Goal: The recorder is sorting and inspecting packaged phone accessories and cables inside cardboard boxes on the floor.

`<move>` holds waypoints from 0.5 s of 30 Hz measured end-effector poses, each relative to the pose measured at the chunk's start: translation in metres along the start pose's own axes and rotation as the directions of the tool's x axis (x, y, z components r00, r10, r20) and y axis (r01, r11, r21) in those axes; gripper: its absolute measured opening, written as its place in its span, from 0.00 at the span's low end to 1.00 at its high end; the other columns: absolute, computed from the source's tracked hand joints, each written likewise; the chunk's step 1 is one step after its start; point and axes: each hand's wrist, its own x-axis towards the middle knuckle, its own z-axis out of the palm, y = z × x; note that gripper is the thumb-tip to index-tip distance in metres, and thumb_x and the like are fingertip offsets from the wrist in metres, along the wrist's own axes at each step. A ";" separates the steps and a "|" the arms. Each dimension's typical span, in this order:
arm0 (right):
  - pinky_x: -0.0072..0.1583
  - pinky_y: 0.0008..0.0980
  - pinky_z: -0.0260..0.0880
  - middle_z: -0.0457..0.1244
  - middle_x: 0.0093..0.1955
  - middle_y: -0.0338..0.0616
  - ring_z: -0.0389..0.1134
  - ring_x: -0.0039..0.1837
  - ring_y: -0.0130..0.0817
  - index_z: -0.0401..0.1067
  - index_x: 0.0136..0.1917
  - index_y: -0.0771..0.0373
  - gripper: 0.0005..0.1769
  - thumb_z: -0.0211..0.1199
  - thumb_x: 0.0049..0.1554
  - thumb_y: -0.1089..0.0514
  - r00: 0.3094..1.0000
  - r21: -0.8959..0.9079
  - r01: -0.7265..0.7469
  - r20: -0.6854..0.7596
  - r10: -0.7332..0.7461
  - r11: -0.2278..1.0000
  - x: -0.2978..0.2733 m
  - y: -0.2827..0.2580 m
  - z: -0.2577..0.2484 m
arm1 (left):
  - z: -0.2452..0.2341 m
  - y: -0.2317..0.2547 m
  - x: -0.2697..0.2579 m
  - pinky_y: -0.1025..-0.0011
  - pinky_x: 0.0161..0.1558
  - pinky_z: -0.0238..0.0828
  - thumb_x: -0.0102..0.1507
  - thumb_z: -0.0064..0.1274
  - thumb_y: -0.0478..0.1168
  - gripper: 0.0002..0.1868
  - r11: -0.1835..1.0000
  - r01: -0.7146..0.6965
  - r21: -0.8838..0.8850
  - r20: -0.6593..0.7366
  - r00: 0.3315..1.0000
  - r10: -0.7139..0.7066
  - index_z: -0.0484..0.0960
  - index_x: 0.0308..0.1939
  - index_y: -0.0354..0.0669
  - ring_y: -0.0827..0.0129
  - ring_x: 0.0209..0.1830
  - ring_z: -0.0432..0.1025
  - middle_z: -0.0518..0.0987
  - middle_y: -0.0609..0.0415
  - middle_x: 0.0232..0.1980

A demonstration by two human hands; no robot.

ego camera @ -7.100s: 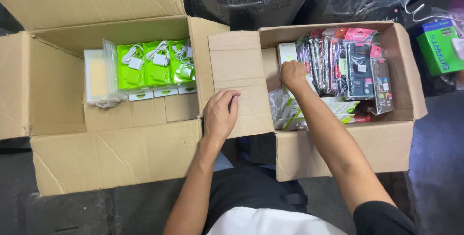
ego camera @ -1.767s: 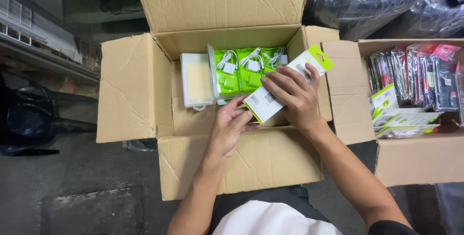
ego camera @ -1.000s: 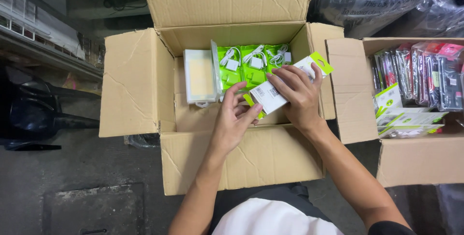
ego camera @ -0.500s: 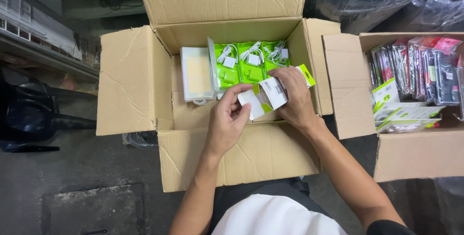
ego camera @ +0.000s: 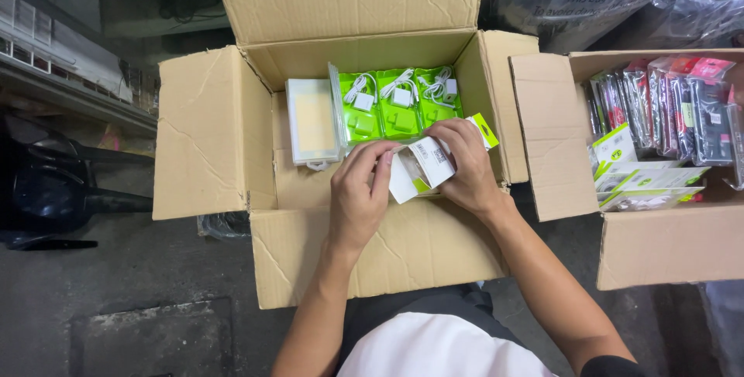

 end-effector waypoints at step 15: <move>0.68 0.51 0.63 0.62 0.60 0.55 0.63 0.64 0.56 0.66 0.60 0.66 0.34 0.76 0.43 0.62 0.993 -0.019 0.088 0.081 -0.086 0.996 0.008 -0.008 -0.005 | 0.017 -0.044 -0.004 0.80 0.39 0.64 0.69 0.54 0.38 0.10 0.784 0.460 -0.416 0.170 0.887 -0.430 0.82 0.51 0.37 0.79 0.35 0.65 0.78 0.59 0.41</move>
